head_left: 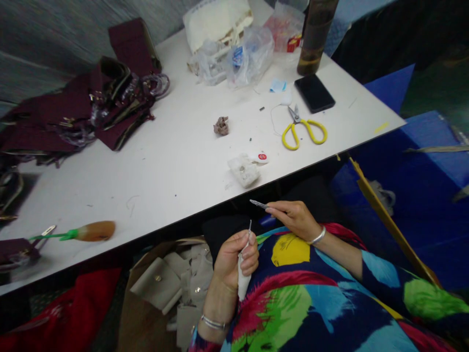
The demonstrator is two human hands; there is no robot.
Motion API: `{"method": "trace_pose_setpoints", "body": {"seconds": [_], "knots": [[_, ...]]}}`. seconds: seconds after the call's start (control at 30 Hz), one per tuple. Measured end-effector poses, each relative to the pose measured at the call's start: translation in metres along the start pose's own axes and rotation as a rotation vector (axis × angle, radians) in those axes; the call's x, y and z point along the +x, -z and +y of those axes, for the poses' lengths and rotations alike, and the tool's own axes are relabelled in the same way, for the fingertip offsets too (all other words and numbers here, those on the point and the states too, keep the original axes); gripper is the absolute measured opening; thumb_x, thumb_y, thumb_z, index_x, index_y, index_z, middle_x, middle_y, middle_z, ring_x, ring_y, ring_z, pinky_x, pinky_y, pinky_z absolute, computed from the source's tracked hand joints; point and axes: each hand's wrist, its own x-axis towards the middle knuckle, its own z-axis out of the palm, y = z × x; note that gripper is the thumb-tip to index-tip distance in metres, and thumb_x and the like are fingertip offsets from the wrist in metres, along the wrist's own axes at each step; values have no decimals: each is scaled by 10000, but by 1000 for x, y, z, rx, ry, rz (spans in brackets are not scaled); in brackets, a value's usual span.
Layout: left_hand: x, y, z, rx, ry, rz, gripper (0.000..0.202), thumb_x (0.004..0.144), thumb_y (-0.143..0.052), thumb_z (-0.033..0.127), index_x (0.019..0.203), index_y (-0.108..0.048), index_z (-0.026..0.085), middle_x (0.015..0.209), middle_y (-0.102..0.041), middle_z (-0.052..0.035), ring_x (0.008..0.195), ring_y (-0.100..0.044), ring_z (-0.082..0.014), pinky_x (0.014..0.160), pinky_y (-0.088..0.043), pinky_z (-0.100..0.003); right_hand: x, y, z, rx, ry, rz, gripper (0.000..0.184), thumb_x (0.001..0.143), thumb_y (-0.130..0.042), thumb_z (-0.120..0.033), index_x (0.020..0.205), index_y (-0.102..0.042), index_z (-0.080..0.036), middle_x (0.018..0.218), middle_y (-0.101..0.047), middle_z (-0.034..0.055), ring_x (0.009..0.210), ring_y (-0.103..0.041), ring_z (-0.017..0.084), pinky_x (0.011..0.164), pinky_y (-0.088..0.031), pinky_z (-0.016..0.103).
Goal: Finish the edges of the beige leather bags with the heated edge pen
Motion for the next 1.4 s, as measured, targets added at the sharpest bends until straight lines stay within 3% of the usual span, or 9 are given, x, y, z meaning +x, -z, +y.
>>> {"method": "trace_pose_setpoints", "body": {"seconds": [0.13, 0.3, 0.37, 0.47, 0.67, 0.83, 1.03, 1.2, 1.4], "knots": [[-7, -7, 5, 249, -233, 270, 288, 742, -857, 358, 809, -675, 144, 547, -505, 51, 386, -429, -62, 362, -314, -164, -1, 5, -9, 13, -20, -2, 190, 1022, -660, -310, 1109, -800, -216, 1018, -827, 41, 814, -787, 185, 758, -614, 258], [-16, -11, 15, 844, -524, 581, 253, 858, -755, 394, 828, -750, 142, 592, -622, 0, 455, -537, -90, 422, -383, -174, -1, 6, -33, -61, 70, 9, 211, 1052, -617, -312, 1122, -787, -208, 1008, -825, 50, 808, -786, 182, 748, -607, 256], [-16, -14, 14, 879, -512, 575, 260, 856, -744, 402, 822, -755, 145, 583, -620, 1, 448, -536, -95, 420, -387, -179, -1, 4, -38, -111, 162, -68, 232, 1066, -595, -313, 1151, -776, -195, 958, -819, 51, 773, -775, 174, 729, -595, 252], [-14, -19, 11, 706, -442, 513, 281, 806, -768, 423, 784, -731, 146, 547, -586, 18, 394, -483, -85, 382, -345, -183, 0, 1, -35, -160, 229, -154, 257, 1080, -568, -314, 1166, -769, -178, 910, -806, 51, 755, -765, 172, 712, -581, 254], [-9, -18, 7, 642, -408, 480, 282, 787, -787, 412, 783, -741, 134, 553, -581, 15, 396, -467, -71, 391, -320, -172, 0, 7, -24, -162, 25, 93, 227, 1062, -604, -315, 1114, -784, -187, 1014, -823, 74, 829, -790, 198, 750, -596, 268], [-9, -12, 9, 826, -515, 562, 263, 836, -745, 398, 813, -761, 136, 593, -611, -2, 446, -498, -80, 424, -355, -173, 0, 3, -31, -72, 130, -138, 219, 1061, -603, -312, 1143, -786, -223, 996, -820, 37, 818, -782, 177, 757, -587, 251], [-12, -15, 6, 767, -488, 529, 265, 841, -744, 406, 805, -733, 143, 560, -559, 31, 431, -454, -67, 416, -323, -164, 1, 6, -21, -47, -113, 36, 233, 1042, -627, -323, 1008, -813, -187, 762, -791, 17, 631, -734, 151, 627, -543, 227], [-6, -18, 5, 869, -466, 587, 276, 841, -707, 412, 792, -725, 141, 566, -580, 18, 436, -471, -84, 421, -339, -178, 0, 2, -30, 59, 8, -181, 189, 1033, -648, -305, 1085, -812, -228, 1012, -826, 19, 842, -783, 168, 763, -564, 225], [-11, -16, 4, 1043, -505, 623, 265, 900, -653, 394, 813, -751, 163, 570, -588, 15, 472, -501, -108, 468, -369, -199, 2, 5, -18, -61, -132, 8, 210, 1032, -643, -313, 1006, -817, -198, 758, -792, 9, 634, -735, 160, 635, -528, 243]]}}
